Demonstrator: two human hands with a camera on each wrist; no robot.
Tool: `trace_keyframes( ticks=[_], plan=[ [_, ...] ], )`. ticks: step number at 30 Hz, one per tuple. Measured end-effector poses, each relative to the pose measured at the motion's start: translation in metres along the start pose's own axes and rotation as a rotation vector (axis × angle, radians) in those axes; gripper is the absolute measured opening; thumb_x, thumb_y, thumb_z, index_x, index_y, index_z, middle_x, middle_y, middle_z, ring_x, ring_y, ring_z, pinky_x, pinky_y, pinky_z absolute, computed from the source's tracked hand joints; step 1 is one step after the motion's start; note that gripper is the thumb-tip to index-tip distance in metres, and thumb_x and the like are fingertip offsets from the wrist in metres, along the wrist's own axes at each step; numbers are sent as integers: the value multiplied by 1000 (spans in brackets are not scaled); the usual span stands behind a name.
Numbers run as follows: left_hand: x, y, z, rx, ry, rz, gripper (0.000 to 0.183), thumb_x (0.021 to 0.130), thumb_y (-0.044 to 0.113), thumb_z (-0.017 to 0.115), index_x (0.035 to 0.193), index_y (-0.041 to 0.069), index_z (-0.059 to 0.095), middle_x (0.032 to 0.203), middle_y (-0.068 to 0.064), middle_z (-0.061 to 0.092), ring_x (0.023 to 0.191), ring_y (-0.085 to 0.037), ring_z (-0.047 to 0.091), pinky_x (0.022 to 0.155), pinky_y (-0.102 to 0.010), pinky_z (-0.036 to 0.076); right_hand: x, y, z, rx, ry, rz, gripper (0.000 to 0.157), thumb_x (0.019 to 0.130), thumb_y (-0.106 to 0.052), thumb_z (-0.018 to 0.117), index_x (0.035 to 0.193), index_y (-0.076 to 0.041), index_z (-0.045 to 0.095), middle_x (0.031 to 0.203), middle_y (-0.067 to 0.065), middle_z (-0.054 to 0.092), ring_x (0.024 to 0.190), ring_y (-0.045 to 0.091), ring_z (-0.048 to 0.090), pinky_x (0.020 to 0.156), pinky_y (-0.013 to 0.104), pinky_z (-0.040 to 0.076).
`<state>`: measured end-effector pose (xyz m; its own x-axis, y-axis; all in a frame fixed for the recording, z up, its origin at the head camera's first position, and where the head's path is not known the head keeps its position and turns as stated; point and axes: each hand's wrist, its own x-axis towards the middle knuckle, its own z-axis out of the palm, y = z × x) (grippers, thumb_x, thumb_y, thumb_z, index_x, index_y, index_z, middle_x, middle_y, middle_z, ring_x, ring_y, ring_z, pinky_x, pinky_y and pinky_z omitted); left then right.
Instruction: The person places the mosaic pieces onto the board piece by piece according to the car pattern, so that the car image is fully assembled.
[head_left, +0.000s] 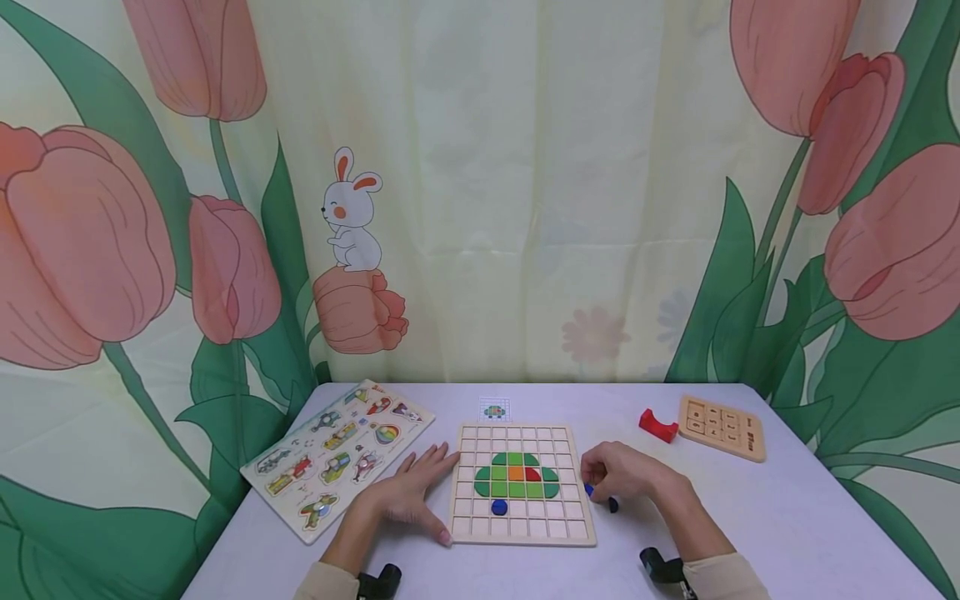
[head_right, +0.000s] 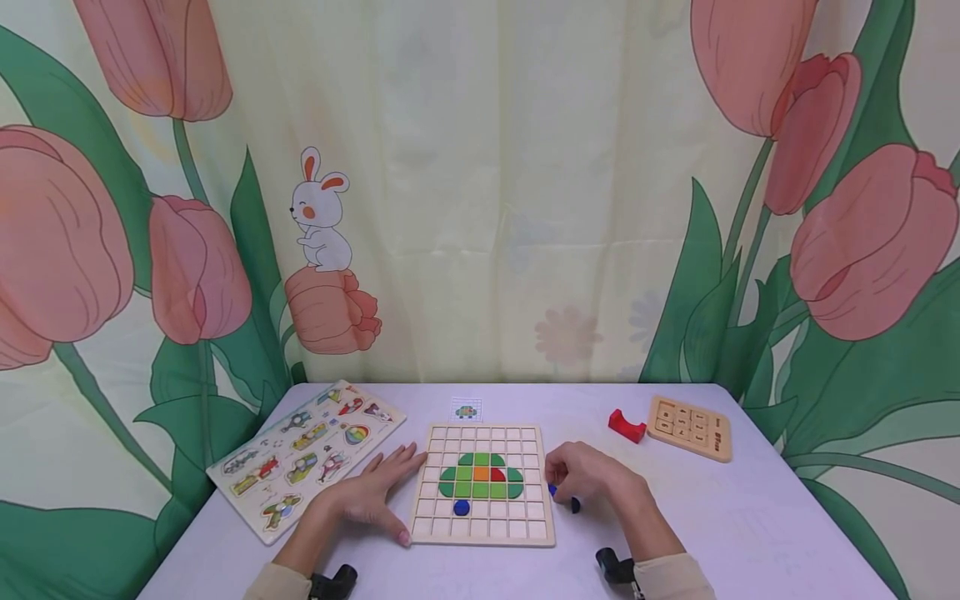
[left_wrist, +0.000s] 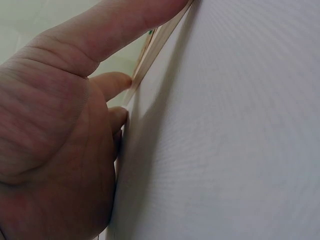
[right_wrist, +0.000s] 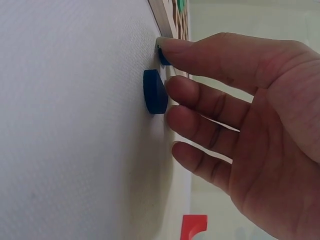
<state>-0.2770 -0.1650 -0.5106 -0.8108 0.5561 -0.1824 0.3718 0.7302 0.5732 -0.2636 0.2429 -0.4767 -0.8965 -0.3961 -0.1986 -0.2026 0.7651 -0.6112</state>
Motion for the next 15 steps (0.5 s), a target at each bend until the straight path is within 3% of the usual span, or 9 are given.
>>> trace_keyframes(
  ticks=[15],
  plan=[
    [0,0,0,-13,-4,2,132,62,61,94,167,23,24,176,-12,11,164,-35,2,130,-63,-1,-2,0,1,-27,38,68,20,82,-7,86,87,-18,69,81,3,61,81,18,57,68,31,50]
  ],
)
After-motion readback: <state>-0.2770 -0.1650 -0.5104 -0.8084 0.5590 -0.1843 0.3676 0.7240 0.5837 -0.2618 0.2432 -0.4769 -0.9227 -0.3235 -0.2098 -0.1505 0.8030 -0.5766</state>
